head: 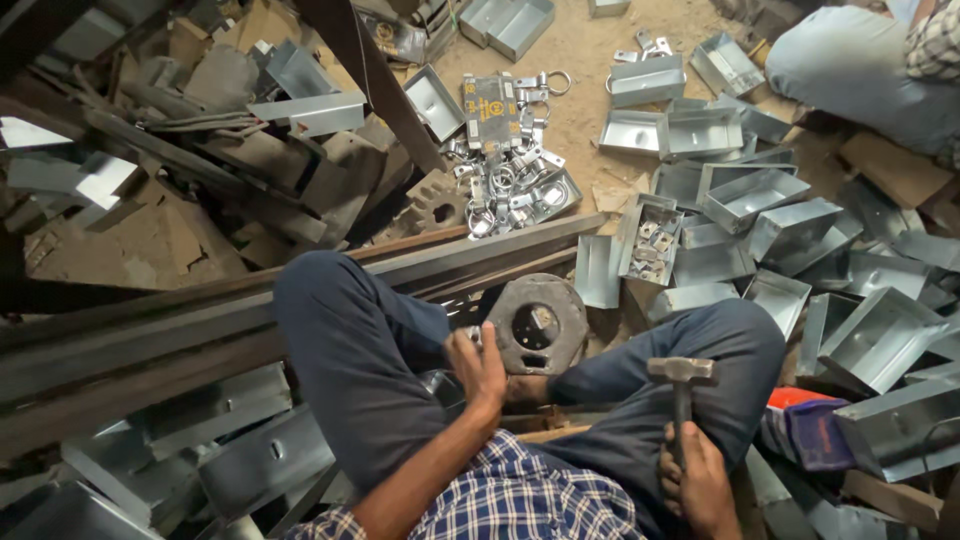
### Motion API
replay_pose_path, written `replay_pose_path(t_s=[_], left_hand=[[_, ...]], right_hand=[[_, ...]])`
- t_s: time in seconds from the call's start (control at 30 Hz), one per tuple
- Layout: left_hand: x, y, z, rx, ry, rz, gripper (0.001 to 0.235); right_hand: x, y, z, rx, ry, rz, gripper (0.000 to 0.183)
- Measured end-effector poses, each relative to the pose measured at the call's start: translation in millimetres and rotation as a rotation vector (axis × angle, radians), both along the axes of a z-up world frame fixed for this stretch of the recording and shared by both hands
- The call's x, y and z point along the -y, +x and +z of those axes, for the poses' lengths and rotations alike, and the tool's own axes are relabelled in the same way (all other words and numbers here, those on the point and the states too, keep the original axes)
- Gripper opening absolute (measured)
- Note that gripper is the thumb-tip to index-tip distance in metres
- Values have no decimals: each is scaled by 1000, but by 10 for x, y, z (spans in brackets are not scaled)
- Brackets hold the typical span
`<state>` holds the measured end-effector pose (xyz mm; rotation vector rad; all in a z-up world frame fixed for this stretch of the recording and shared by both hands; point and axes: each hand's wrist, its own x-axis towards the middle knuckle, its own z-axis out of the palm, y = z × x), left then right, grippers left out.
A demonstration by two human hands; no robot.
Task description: The person sits on the floor and uses a hammer to assemble metal components into a hexagonal fixture, then uses a metal rod to adjust and secure parts of the assembly.
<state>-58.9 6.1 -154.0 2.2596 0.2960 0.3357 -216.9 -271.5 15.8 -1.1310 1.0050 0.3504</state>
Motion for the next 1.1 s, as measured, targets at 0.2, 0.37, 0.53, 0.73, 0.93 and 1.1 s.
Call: replay_pose_path(t_s=[0.2,0.37,0.53,0.73,0.93,1.1], left_hand=[[22,-26,449,-764,-833,287,55],[-64,-5,655,-633,-1005,5,32],[-108,15,648,-603,-1183,-65,28],[-188,37,691,-625,-1014,-120,24],[-164,242,556,-534,-651,-160,37],[-176,243,549,-507,-610,-164,37]], right_hand=[[26,23,-12,43,67,5,41],[38,-9,-12,30,37,25,41],[40,57,-46,43,102,15,42],[65,56,-20,-24,93,4,41],[102,65,-39,6,114,13,41],[88,58,-98,41,99,34,40]])
